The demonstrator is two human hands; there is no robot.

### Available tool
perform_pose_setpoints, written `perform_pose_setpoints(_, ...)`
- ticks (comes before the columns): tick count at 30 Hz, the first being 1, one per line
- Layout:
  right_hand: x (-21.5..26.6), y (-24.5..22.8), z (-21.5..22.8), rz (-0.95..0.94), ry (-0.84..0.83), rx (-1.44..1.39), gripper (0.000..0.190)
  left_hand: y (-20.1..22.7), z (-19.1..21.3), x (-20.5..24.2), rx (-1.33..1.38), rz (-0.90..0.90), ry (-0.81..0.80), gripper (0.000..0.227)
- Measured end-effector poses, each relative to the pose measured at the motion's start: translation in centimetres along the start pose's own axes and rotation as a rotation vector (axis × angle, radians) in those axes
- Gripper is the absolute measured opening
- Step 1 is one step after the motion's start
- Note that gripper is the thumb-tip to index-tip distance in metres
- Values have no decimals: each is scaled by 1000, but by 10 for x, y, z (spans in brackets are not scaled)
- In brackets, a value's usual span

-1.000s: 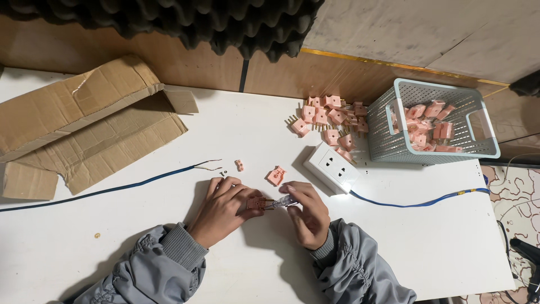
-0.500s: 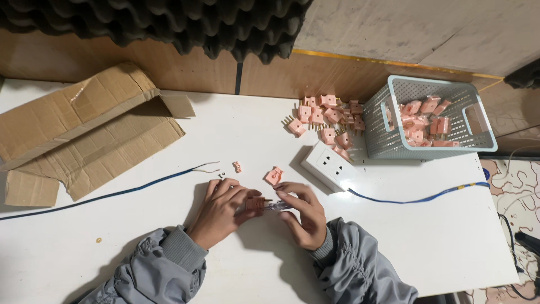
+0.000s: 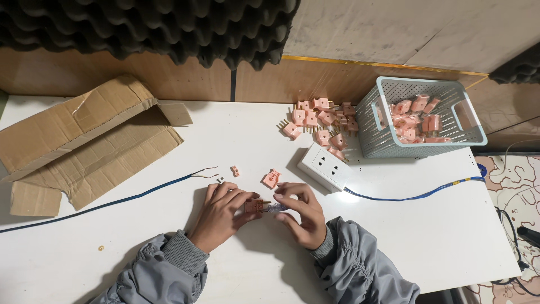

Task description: The person uses a screwdriver to tighten screws on small pink electrical components, likely terminal blocks, while holding them on a white table. They manipulate wires and small metal screws, working on the components one at a time.

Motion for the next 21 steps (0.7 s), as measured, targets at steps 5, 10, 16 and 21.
perform_pose_setpoints(5, -10, -3, -1, 36, 40, -112, 38, -6, -2, 0, 67, 101, -81, 47)
perform_pose_setpoints(10, -12, -12, -4, 14, 41, -146, 39, -5, -3, 1, 59, 114, -72, 45)
perform_pose_setpoints(16, -1, 3, -7, 16, 66, -67, 36, -1, 1, -1, 24, 80, -45, 46)
perform_pose_setpoints(21, 5, 42, 18, -133, 315, 0, 24, -12, -3, 2, -38, 27, 1, 53)
Point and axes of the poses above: each hand's wrist, its own x-axis away from the middle knuckle, its own z-axis out of the back of the hand, y = z × x, the point moved 5 cm from there along -x, towards the middle knuckle, and after that the axes turned 11 degrees about x, right-handed, at the moved point
